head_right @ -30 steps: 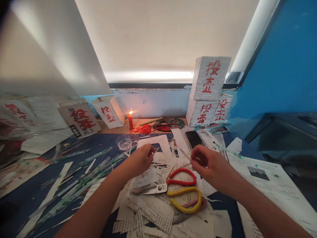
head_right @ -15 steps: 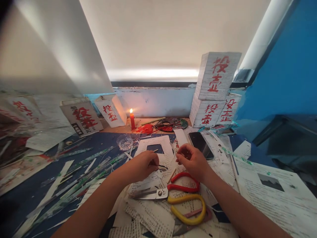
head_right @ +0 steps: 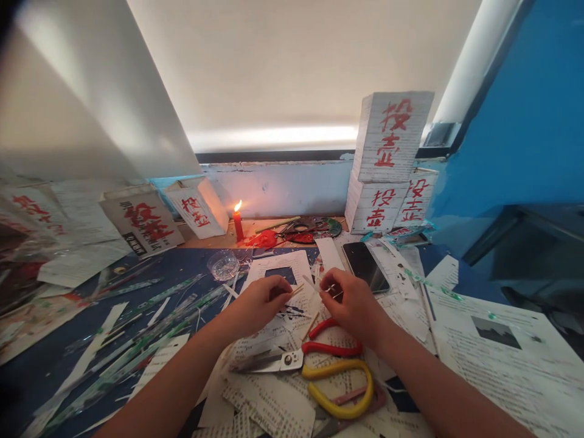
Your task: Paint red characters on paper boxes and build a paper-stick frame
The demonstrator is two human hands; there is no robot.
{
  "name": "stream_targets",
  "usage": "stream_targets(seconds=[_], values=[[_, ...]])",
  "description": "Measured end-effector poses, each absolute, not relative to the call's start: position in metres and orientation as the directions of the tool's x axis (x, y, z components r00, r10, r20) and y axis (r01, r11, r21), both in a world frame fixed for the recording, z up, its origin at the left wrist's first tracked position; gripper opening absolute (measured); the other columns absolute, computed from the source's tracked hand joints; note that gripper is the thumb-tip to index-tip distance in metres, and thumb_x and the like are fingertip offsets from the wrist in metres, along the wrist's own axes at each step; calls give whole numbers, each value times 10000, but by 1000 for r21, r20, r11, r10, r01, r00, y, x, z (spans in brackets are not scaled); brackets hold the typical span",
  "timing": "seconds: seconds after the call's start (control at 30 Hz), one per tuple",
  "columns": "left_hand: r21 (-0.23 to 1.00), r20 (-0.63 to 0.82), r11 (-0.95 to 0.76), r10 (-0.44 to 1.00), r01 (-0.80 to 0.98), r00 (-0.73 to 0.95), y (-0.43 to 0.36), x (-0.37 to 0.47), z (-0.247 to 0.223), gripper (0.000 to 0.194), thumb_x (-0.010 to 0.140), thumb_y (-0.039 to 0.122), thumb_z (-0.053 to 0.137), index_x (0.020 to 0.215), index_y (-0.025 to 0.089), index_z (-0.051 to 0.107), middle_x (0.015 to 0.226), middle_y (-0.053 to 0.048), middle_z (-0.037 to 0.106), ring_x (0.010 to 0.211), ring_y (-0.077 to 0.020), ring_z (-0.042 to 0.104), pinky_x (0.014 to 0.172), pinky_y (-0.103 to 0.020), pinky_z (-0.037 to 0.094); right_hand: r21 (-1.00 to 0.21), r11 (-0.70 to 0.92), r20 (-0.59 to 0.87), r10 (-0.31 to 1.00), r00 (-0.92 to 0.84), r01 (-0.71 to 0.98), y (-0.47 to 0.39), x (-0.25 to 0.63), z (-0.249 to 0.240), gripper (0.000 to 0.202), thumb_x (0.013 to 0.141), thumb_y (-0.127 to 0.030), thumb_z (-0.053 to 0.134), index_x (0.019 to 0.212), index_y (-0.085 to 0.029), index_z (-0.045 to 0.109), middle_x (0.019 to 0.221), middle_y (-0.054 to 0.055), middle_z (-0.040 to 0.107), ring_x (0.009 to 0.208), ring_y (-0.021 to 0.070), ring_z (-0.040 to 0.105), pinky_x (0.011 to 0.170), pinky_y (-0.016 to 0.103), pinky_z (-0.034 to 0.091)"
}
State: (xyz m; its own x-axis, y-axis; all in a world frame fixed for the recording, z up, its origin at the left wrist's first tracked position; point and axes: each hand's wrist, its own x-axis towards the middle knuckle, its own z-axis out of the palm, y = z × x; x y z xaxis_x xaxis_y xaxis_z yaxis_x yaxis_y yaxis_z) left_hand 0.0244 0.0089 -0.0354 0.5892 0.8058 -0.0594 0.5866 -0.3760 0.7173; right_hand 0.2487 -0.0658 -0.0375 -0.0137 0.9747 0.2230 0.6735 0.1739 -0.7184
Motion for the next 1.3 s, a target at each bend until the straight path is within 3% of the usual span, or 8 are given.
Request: stream_targets(seconds=[0.3, 0.53, 0.83, 1.3], values=[[761, -104, -243, 870, 602, 482, 10, 25, -41, 130, 848, 277, 567, 879, 187, 655, 730, -30, 684, 618, -166, 615, 537, -259, 426, -620, 171, 232, 972, -30, 766, -65, 253, -37, 26, 869, -245, 601, 853, -232, 616, 850, 21, 698, 799, 202, 655, 748, 329, 496], [931, -86, -163, 773, 327, 628, 3, 30, -33, 126, 855, 262, 622, 951, 183, 603, 746, -3, 658, 681, -149, 646, 598, -250, 481, -729, 219, 329, 943, 52, 648, -70, 248, -32, 120, 925, -330, 605, 1021, -266, 572, 922, 22, 751, 893, 215, 726, 783, 312, 539], [984, -47, -86, 714, 154, 698, -7, 35, -24, 216, 887, 233, 613, 1095, 189, 577, 809, -3, 666, 751, -159, 709, 661, -271, 527, -711, 288, 387, 922, 15, 642, -72, 244, -34, 142, 922, -324, 629, 1007, -281, 735, 989, 3, 782, 909, 215, 729, 852, 334, 562], [952, 22, -224, 731, 210, 682, -5, 34, -32, 293, 899, 304, 632, 1176, 211, 647, 859, -37, 690, 729, -176, 685, 628, -291, 529, -692, 297, 382, 924, -16, 658, -73, 244, -34, 190, 921, -269, 631, 1053, -248, 766, 1029, 14, 795, 935, 200, 739, 844, 299, 563]])
